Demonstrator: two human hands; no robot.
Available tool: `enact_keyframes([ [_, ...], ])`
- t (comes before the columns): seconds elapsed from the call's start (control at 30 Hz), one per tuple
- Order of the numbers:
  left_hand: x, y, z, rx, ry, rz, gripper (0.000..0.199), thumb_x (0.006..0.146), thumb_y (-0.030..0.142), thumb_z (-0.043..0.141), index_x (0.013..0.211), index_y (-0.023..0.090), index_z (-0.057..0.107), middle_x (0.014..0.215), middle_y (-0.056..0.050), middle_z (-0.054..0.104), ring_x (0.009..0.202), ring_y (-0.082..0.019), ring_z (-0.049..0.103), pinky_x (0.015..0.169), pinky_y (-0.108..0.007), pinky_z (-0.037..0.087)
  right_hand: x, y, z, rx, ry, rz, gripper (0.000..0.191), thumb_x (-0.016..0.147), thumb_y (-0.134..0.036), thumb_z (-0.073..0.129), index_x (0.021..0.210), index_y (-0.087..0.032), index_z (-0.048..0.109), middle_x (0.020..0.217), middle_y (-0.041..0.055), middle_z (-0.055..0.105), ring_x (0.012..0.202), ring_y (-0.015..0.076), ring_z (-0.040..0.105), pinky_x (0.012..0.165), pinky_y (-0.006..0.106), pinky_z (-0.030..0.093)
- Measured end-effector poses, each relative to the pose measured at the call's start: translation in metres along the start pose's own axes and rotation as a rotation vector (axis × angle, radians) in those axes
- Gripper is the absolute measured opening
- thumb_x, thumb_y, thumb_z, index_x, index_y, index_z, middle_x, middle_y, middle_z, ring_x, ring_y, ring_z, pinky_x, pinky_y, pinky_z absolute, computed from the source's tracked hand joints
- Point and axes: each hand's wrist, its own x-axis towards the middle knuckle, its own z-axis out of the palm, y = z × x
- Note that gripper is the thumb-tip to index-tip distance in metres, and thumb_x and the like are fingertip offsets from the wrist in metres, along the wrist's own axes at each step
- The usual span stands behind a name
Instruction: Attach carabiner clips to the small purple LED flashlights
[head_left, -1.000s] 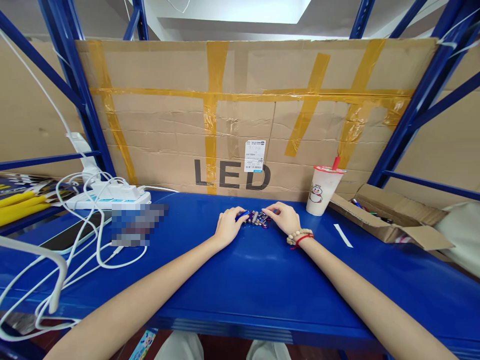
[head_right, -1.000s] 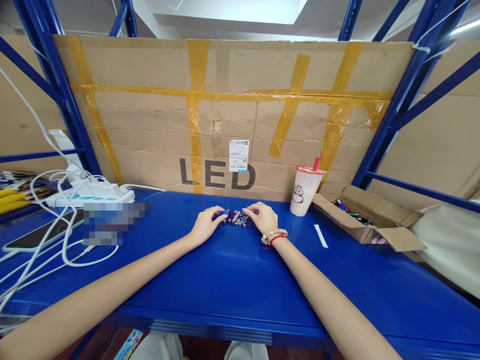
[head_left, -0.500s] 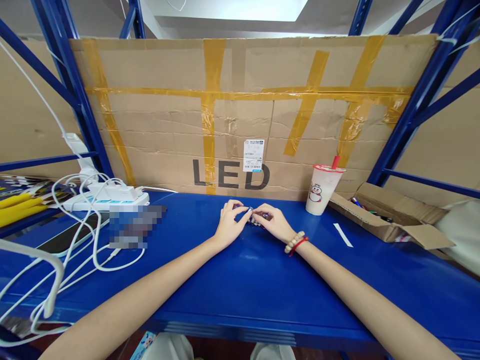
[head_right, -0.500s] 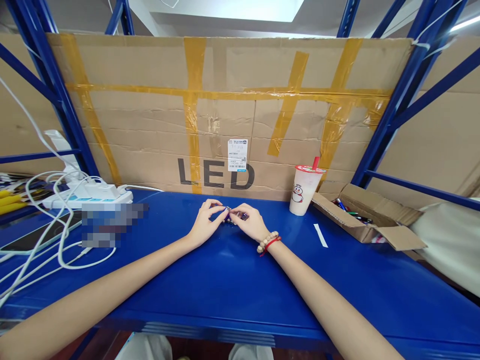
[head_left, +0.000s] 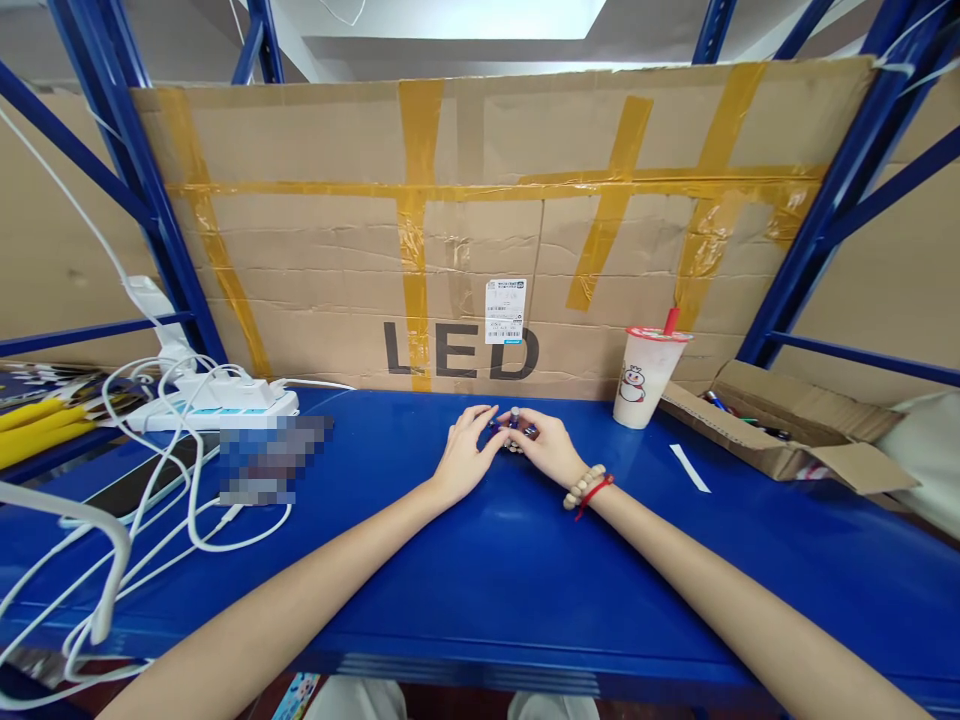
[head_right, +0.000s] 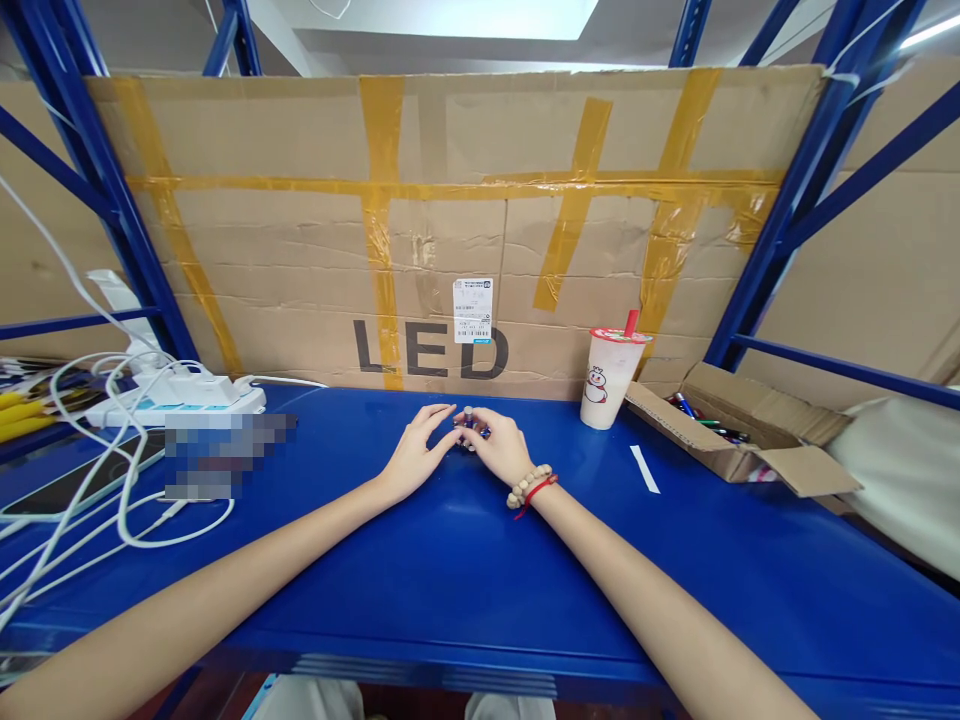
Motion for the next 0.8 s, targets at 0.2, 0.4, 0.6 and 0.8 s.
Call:
enact_keyframes([
  [0.2,-0.005,0.007,0.000,0.268,-0.290,0.065,0.047,0.087,0.037,0.040,0.130,0.018,0.041,0.141,-0.007,0.030,0.133,-0.024,0.018,0.106,-0.044,0.022,0.003,0.023,-0.029,-0.225,0.050,-0.024,0.018,0.080,-0.029,0.055,0.092,-0.024,0.067,0.087,0.0015,0.063,0.068,0.0114,0.055,0.059,0.022,0.040],
  [0.4,-0.007,0.010,-0.001,0.380,-0.438,0.136,0.041,0.090,0.038,0.032,0.124,0.025,0.049,0.143,-0.001,0.028,0.134,-0.027,0.015,0.105,-0.046,0.022,0.002,0.033,-0.034,-0.371,0.003,0.047,0.022,0.077,-0.016,0.057,0.093,-0.027,0.068,0.094,-0.0020,0.062,0.071,0.0098,0.055,0.062,0.022,0.042],
  [0.6,-0.006,0.011,-0.001,0.416,-0.457,0.078,0.044,0.091,0.039,0.029,0.126,0.022,0.048,0.139,-0.003,0.035,0.130,-0.027,0.026,0.102,-0.045,0.027,0.001,0.029,-0.030,-0.622,-0.013,-0.052,0.031,0.078,-0.009,0.053,0.097,-0.029,0.068,0.095,0.0007,0.060,0.089,0.0151,0.053,0.060,0.023,0.042],
  [0.8,-0.006,0.009,0.002,0.470,-0.350,0.070,0.039,0.089,0.032,0.031,0.114,0.020,0.058,0.129,-0.003,0.049,0.119,-0.024,0.043,0.095,-0.041,0.035,0.001,0.021,-0.028,-0.762,0.013,-0.163,0.030,0.082,-0.011,0.049,0.095,-0.029,0.069,0.093,0.0032,0.061,0.085,0.0167,0.050,0.053,0.024,0.040],
])
